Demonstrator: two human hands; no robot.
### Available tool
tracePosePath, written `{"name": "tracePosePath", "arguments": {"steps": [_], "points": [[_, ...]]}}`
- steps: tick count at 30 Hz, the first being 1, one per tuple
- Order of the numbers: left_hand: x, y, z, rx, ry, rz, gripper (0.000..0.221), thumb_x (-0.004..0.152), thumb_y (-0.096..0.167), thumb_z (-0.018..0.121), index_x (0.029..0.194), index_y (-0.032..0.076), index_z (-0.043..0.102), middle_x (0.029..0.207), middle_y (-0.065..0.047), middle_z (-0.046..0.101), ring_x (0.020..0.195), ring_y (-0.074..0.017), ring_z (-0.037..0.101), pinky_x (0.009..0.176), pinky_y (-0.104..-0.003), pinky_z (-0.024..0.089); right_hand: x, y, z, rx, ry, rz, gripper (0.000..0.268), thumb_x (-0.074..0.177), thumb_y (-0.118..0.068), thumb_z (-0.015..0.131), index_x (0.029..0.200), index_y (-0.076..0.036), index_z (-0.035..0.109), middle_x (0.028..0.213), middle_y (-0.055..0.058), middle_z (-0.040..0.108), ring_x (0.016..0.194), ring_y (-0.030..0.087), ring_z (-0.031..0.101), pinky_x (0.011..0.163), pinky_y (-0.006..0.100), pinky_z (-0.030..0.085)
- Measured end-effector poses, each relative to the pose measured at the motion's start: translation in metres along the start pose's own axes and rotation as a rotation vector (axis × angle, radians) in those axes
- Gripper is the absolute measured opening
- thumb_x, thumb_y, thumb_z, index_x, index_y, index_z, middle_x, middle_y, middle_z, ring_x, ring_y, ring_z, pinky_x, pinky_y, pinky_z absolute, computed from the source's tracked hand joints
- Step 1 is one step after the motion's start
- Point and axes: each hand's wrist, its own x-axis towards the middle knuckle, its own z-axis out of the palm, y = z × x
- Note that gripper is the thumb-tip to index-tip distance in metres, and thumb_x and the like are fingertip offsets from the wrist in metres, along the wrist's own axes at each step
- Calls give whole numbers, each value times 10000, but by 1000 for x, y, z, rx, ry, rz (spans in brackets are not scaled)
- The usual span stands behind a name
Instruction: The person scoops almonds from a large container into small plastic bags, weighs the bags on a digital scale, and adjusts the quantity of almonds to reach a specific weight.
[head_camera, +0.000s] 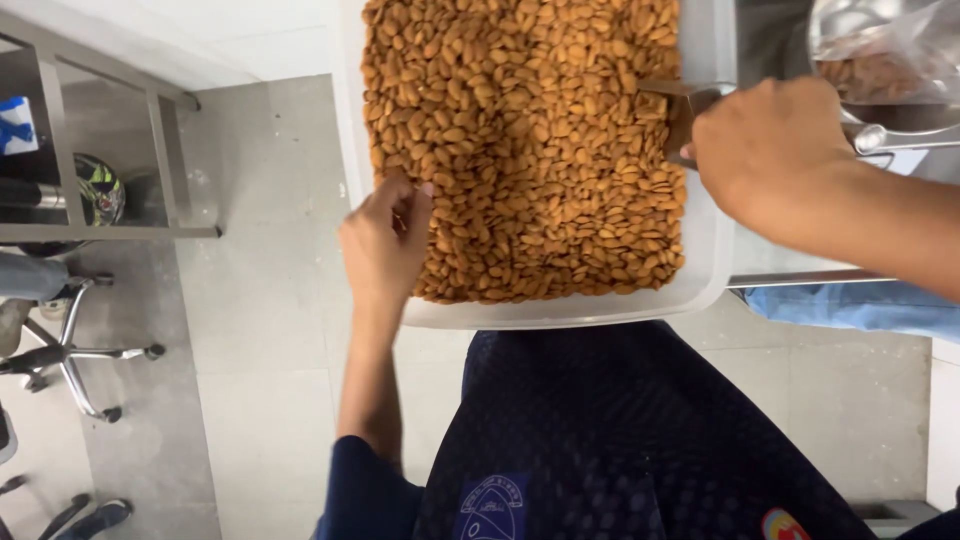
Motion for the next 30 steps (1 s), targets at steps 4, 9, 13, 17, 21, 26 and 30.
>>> {"name": "tracePosePath", "arguments": {"steps": [4, 9, 13, 17, 21, 26, 30], "points": [[-19, -10, 9, -52, 118, -35, 250, 1005, 172, 730, 826, 36, 622, 658, -44, 655, 484, -102, 558, 449, -278, 406, 30, -11, 47, 67, 96, -45, 534, 997, -491, 597, 719, -72, 776, 718, 117, 725, 645, 272, 725, 522, 402, 483], [-12, 5, 1, -164, 164, -84, 214, 985, 147, 754, 876, 6, 636, 658, -62, 629, 504, -115, 532, 495, -277, 402, 5, -32, 29, 144, 93, -38, 636, 1025, -550, 497, 774, -21, 745, 643, 109, 670, 528, 256, 674, 478, 384, 462], [-11, 2, 3, -192, 161, -110, 189, 988, 143, 748, 907, 8, 645, 665, -50, 642, 515, -97, 542, 501, -262, 406, -9, -32, 3, 185, 142, -55, 646, 1019, -564, 437, 989, 30, 688, 523, 89, 610, 412, 221, 563, 407, 366, 433], [-11, 4, 4, -193, 169, -85, 185, 990, 145, 745, 922, 8, 640, 672, -47, 633, 525, -92, 535, 509, -258, 410, 18, 0, -5, 76, 91, 111, 701, 1059, -588, 404, 812, 4, 687, 556, 82, 638, 396, 193, 497, 417, 357, 410], [-11, 4, 4, -161, 182, -113, 180, 993, 148, 747, 922, 17, 646, 658, -36, 630, 513, -87, 527, 498, -259, 397, 86, 6, 24, -66, 509, -8, 436, 1029, -387, 589, 824, -37, 746, 633, 86, 644, 524, 212, 580, 477, 353, 425], [-11, 2, 7, -135, 201, -64, 169, 1001, 142, 746, 942, 21, 644, 656, -36, 604, 516, -90, 510, 505, -260, 393, 106, -36, 45, -334, 573, -124, 56, 779, -127, 730, 807, -78, 734, 699, 72, 665, 576, 145, 614, 417, 295, 431], [-9, 2, 9, -111, 189, -84, 169, 997, 141, 753, 929, 29, 647, 615, -31, 576, 490, -99, 481, 482, -271, 364, 52, -48, 54, -431, 680, -227, 194, 928, -226, 671, 871, -46, 715, 665, 31, 624, 484, 69, 534, 384, 239, 374]]}}
